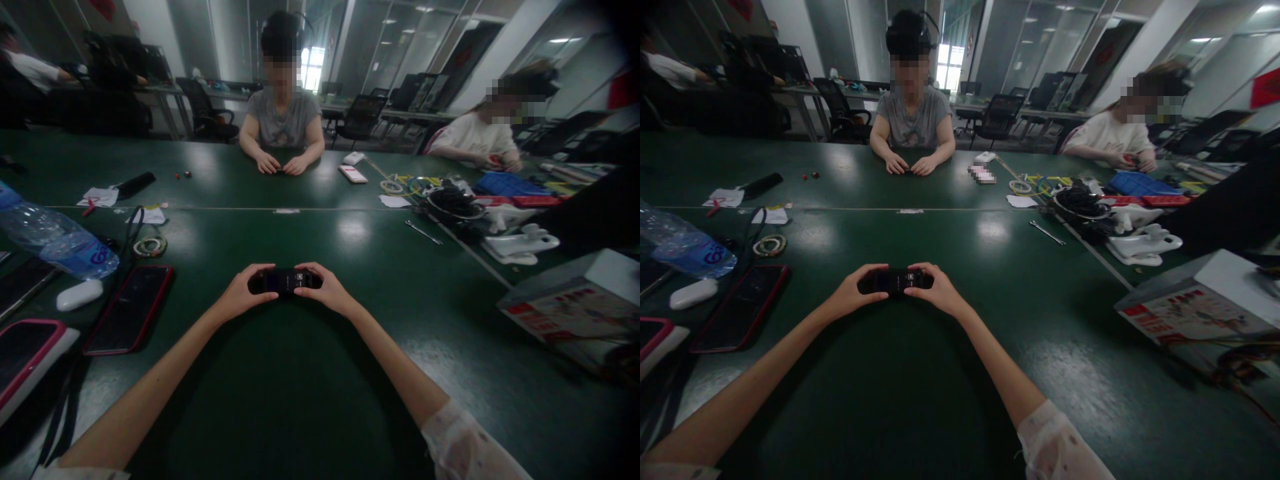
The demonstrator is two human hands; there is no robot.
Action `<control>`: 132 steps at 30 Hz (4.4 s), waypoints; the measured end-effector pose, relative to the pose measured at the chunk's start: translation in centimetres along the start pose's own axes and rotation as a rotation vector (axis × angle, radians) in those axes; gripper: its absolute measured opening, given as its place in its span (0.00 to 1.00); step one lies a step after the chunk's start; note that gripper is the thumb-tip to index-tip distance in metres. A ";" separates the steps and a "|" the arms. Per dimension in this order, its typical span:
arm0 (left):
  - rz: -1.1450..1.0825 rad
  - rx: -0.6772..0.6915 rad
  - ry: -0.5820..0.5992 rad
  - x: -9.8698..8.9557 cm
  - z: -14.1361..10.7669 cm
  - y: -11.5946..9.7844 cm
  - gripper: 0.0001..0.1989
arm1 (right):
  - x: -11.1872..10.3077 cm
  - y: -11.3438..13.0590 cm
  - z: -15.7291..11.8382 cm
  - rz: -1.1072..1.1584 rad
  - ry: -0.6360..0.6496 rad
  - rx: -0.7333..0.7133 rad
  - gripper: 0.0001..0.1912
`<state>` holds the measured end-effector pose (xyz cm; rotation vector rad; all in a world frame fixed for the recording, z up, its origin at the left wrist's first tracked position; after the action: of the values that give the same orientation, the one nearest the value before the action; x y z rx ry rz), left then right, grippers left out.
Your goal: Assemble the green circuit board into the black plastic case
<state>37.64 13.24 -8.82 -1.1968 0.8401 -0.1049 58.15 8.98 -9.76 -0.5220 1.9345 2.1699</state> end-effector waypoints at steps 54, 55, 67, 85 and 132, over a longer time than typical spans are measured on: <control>0.110 0.003 -0.092 0.2 0.4 2.1 0.28 | -1.1 0.0 0.2 0.218 -0.186 -0.102 0.26; 0.112 0.010 -0.089 0.2 0.4 2.1 0.28 | -1.2 0.0 0.2 0.235 -0.200 -0.096 0.26; 0.104 0.006 -0.063 0.1 0.3 1.5 0.27 | -4.4 -2.0 -0.1 -0.028 -0.590 -0.063 0.27; 0.102 0.005 -0.057 0.1 0.3 1.2 0.26 | -4.2 -2.4 -0.4 -0.314 -0.625 -0.096 0.32; 0.126 0.016 -0.053 0.1 0.1 1.0 0.27 | -2.6 1.6 -0.9 -0.171 -0.520 -0.237 0.28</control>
<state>37.45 13.70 -9.71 -1.1236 0.8640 0.0229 60.03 8.11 -7.37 -0.1244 1.3263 2.1583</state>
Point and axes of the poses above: each hand's wrist, its own z-axis towards the middle knuckle, its own x-axis out of the palm, y = z × x, the point moved 6 cm from there along z, towards the middle knuckle, and after that the axes turned 1 degree about z, right-handed, at the moved point
